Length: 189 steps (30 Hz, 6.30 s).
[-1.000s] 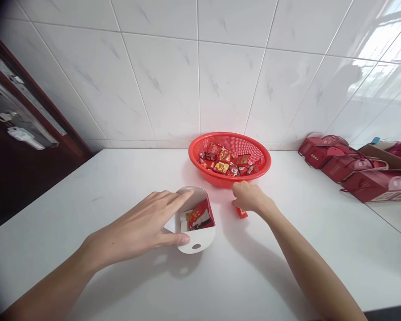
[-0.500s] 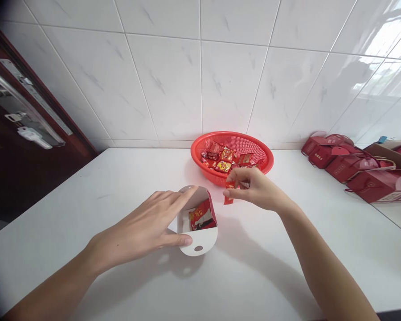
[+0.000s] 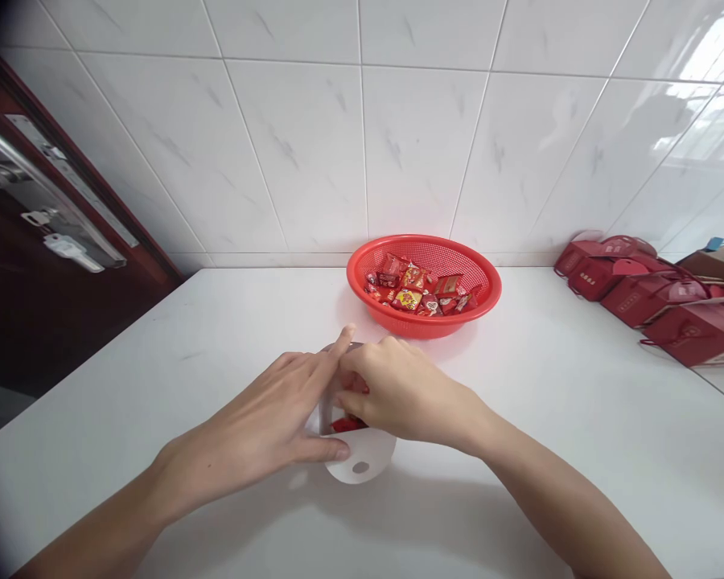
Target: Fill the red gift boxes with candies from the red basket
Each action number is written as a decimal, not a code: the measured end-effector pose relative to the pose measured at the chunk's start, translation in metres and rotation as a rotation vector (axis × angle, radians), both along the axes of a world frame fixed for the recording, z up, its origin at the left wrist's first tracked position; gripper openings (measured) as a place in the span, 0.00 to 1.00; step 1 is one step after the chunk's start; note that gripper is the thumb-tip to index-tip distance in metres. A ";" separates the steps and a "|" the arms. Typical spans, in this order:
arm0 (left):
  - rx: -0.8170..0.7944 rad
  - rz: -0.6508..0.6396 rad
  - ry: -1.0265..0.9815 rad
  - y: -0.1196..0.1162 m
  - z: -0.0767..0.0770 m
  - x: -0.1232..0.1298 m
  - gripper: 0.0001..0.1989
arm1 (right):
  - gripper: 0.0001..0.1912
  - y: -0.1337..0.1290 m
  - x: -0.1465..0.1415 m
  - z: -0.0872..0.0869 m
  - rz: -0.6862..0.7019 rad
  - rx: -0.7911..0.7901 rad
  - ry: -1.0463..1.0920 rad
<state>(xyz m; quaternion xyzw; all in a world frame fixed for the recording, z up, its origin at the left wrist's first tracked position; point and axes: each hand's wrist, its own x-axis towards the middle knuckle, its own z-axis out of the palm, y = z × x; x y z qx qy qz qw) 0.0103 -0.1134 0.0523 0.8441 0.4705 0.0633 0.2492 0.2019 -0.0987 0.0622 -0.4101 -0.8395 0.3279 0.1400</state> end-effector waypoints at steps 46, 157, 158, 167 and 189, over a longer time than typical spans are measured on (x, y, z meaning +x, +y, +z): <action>-0.077 -0.016 -0.170 0.012 0.011 -0.001 0.09 | 0.03 0.024 0.019 0.016 -0.143 -0.060 0.386; -0.013 0.383 -1.197 -0.003 -0.043 -0.015 0.07 | 0.17 0.033 -0.003 -0.010 0.023 -0.218 0.560; -0.014 0.380 -1.193 -0.003 -0.043 -0.015 0.08 | 0.17 0.033 -0.003 -0.009 0.026 -0.221 0.548; -0.008 0.304 -1.096 -0.003 -0.048 -0.017 0.09 | 0.19 0.030 -0.007 -0.015 0.040 -0.183 0.528; -0.032 0.296 -1.102 -0.005 -0.049 -0.016 0.14 | 0.24 0.022 -0.018 -0.019 0.007 -0.333 0.539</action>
